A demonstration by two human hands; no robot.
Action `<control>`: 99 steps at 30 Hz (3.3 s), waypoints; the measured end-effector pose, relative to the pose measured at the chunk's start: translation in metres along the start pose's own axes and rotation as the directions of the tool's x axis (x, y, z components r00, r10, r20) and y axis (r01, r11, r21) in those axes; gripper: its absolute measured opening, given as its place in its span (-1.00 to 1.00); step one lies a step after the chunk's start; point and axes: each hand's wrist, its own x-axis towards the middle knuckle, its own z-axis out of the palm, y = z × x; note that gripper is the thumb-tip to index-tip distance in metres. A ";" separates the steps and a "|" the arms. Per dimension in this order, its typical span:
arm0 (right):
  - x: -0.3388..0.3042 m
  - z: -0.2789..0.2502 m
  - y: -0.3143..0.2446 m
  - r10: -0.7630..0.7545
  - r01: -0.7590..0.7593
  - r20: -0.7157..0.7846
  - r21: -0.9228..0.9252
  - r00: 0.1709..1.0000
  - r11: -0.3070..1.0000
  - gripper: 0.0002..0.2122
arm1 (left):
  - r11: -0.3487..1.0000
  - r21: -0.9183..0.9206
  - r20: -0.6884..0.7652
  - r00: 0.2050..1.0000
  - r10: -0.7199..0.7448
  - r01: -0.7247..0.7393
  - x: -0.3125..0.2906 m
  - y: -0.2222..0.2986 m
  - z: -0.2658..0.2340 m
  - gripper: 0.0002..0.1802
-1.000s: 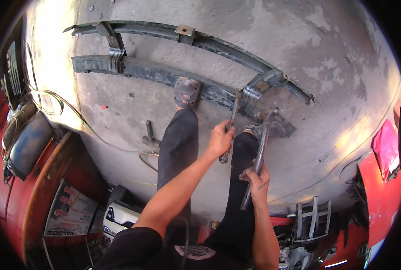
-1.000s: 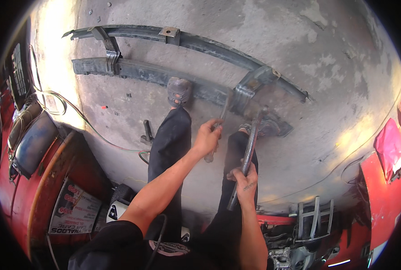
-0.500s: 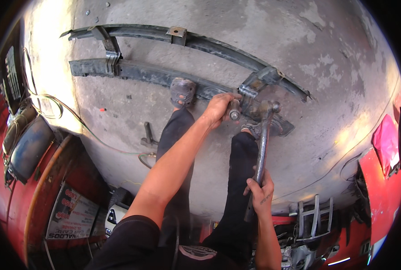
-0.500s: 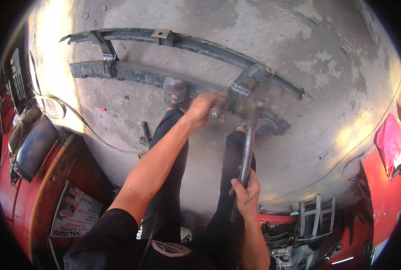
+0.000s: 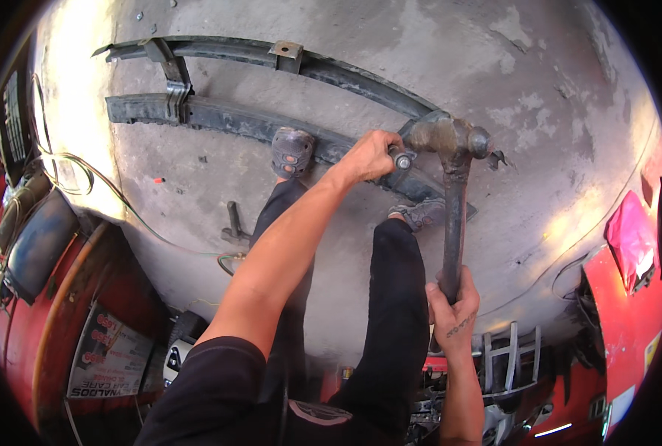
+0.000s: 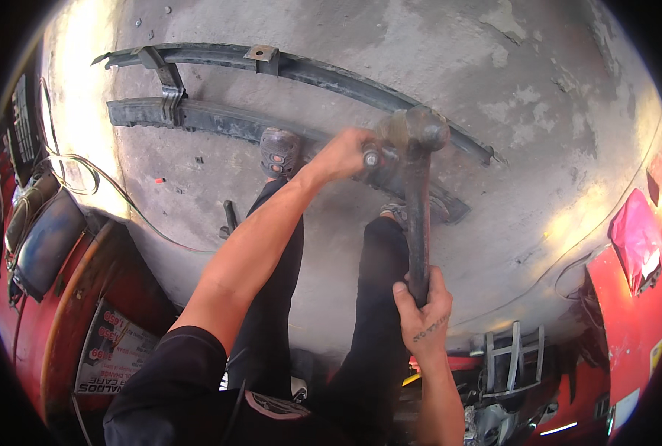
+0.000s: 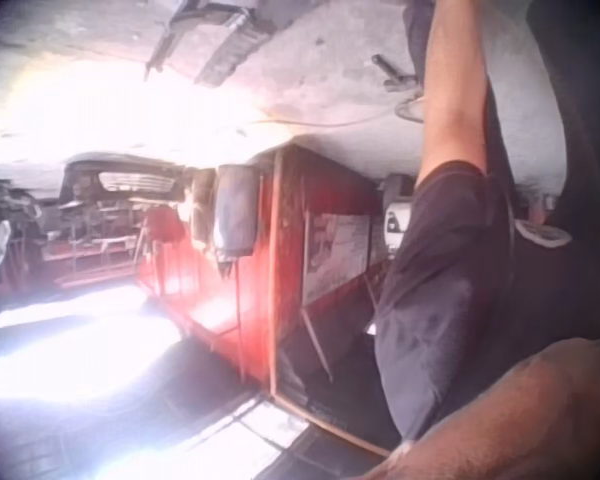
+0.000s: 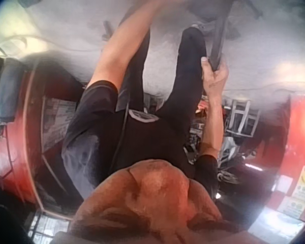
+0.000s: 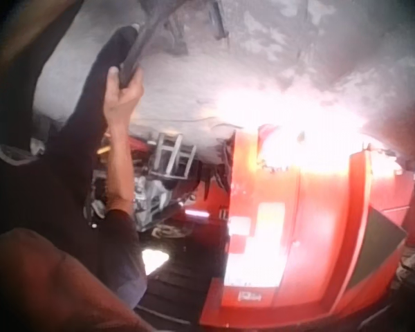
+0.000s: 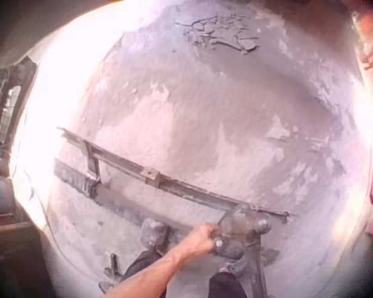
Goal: The person uses a welding torch to join sections of a metal frame on the floor, then uses a hammer and a metal punch to shape and align the welded joints. The person repositions the frame and continues hammering to flatten and align the structure.
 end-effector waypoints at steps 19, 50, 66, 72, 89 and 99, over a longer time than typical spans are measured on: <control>-0.009 0.002 -0.012 -0.075 0.077 -0.034 0.079 0.997 0.994 -0.85 | 0.992 0.012 -0.192 0.974 -0.121 0.126 0.006 0.012 -0.004 -0.55; 0.022 -0.029 -0.020 -0.047 0.059 0.036 -0.595 0.998 0.801 -0.73 | 0.985 -0.167 -0.181 0.980 -0.079 0.048 0.014 -0.017 0.012 -0.73; -0.045 -0.033 0.048 0.205 -0.125 -0.213 0.335 0.955 0.934 -0.81 | 0.977 -0.118 0.029 0.984 -0.174 0.176 -0.007 0.107 0.005 -0.47; -0.054 -0.045 0.078 0.274 -0.143 -0.214 0.480 0.938 0.866 -0.82 | 0.993 0.049 0.127 0.985 -0.116 0.111 0.049 0.109 0.078 -0.50; -0.032 -0.085 0.106 0.208 -0.063 -0.224 0.521 0.952 0.851 -0.83 | 0.934 0.354 0.089 0.996 0.017 -0.047 0.085 0.067 0.149 -0.55; -0.017 -0.089 0.097 0.028 0.073 -0.300 0.321 0.954 0.944 -0.87 | 0.911 0.383 0.115 0.987 0.116 -0.152 0.063 0.063 0.160 -0.63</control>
